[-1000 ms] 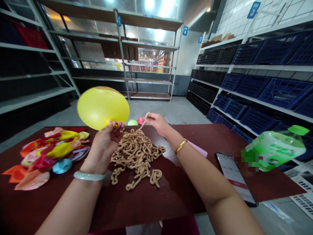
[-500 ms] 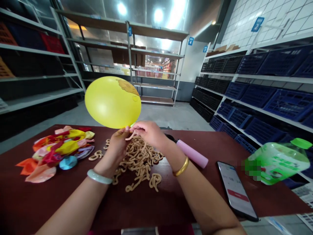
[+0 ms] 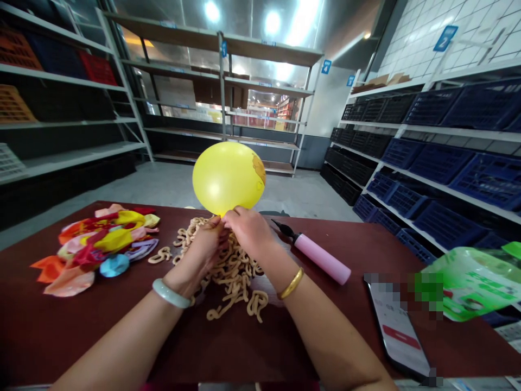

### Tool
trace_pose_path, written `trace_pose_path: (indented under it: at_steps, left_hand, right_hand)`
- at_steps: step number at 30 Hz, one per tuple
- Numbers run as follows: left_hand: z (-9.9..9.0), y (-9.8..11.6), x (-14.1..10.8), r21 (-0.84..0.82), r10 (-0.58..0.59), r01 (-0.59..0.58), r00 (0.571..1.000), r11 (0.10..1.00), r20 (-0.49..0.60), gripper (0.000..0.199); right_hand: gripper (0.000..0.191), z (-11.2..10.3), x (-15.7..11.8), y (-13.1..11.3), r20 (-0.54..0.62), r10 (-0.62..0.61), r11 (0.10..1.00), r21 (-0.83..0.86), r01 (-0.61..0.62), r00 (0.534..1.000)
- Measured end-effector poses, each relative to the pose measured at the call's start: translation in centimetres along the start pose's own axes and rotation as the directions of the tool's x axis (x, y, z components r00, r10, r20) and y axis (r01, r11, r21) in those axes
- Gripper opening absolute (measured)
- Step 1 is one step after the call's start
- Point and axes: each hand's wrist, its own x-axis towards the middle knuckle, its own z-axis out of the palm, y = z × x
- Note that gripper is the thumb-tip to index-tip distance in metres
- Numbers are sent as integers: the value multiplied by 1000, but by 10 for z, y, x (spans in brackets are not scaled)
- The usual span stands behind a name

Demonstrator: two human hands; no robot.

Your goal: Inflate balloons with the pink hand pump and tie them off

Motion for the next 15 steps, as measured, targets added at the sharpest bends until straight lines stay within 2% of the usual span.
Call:
trace_pose_path:
  at_steps: [2, 3, 5, 7, 9, 12, 15]
  left_hand:
    - [1, 0, 0, 24, 21, -20, 1000, 1000, -5, 23]
    - [1, -1, -1, 34, 33, -33, 999, 999, -5, 24]
    - [2, 0, -2, 35, 56, -57, 998, 998, 12, 24]
    - [2, 1, -3, -17, 50, -49, 998, 999, 37, 23]
    - [0, 5, -3, -117, 1, 6, 998, 993, 62, 21]
    - [-4, 13, -3, -280, -76, 108, 989, 954, 123, 20]
    - [-8, 21, -1, -368, -81, 130, 986, 921, 146, 18]
  right_hand:
    - [5, -2, 4, 5, -20, 110, 973, 204, -104, 994]
    - [5, -4, 7, 7, -5, 186, 927, 333, -173, 983]
    - [10, -8, 17, 5, 85, 283, 756, 593, -277, 955]
    - [13, -13, 29, -3, 174, 248, 546, 787, -286, 953]
    - [22, -19, 41, -12, 206, 139, 388, 889, -245, 969]
    - [34, -28, 49, -21, 219, 14, 245, 945, -216, 976]
    - [36, -33, 40, -15, 247, 26, 141, 958, -248, 969]
